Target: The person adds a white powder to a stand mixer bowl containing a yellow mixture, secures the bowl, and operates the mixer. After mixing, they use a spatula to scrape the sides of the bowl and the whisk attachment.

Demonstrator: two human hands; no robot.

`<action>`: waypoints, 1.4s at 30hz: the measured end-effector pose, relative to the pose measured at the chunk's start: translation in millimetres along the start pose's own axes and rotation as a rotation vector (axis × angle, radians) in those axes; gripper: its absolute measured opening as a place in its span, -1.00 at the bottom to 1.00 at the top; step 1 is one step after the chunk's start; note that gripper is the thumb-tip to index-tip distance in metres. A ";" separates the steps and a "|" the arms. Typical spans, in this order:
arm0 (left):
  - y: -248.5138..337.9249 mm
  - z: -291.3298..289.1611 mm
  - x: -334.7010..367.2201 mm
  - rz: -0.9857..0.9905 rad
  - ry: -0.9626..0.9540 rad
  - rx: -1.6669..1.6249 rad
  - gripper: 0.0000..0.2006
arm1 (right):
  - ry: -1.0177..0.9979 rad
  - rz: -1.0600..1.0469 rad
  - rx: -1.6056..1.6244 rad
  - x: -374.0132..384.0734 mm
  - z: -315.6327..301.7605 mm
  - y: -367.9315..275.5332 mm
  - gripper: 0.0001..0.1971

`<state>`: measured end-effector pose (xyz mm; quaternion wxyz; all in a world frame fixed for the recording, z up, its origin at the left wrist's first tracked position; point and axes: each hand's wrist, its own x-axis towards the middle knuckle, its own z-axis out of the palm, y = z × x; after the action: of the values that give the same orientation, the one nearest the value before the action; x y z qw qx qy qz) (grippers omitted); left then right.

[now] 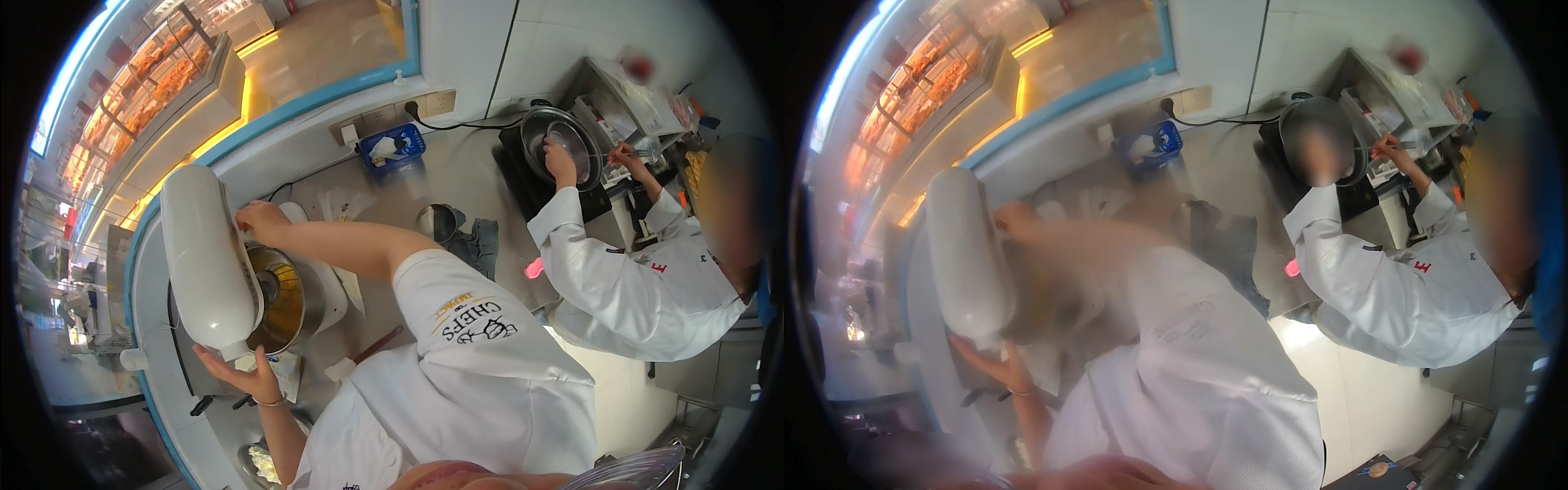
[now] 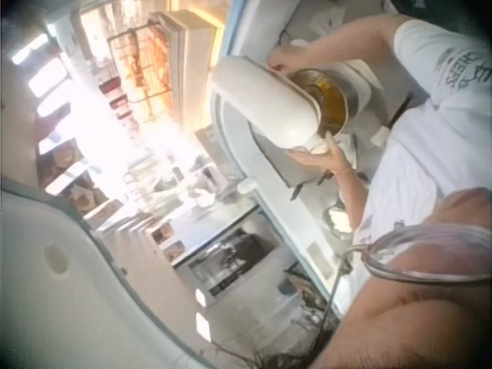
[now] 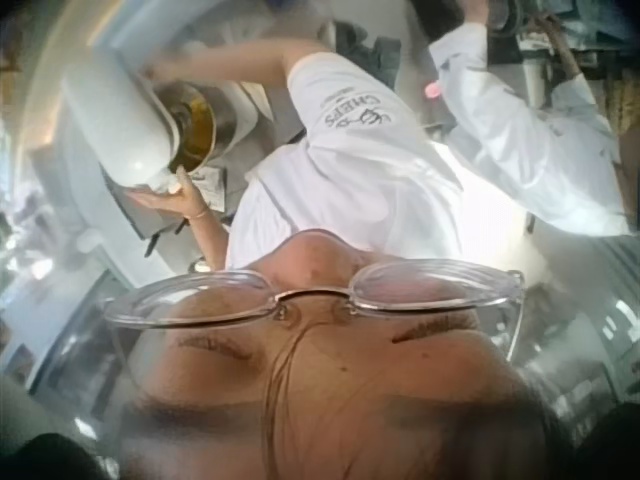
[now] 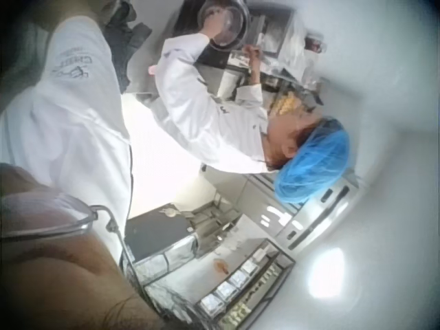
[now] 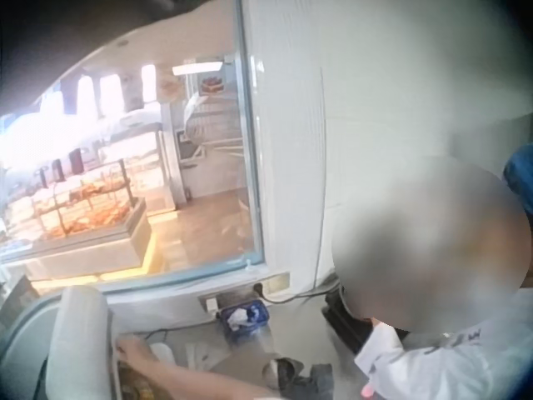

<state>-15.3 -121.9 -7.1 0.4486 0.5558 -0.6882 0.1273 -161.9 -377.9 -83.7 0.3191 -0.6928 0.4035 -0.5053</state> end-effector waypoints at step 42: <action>-21.3 12.7 229.1 0.084 -0.199 -0.102 -0.18 | -0.221 0.326 0.349 -123.6 -31.5 -19.3 -0.50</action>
<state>2.1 -286.9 152.8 0.4001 0.5127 -0.7576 0.0553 -207.7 -261.0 -113.1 0.5531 -0.6040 0.3792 -0.4306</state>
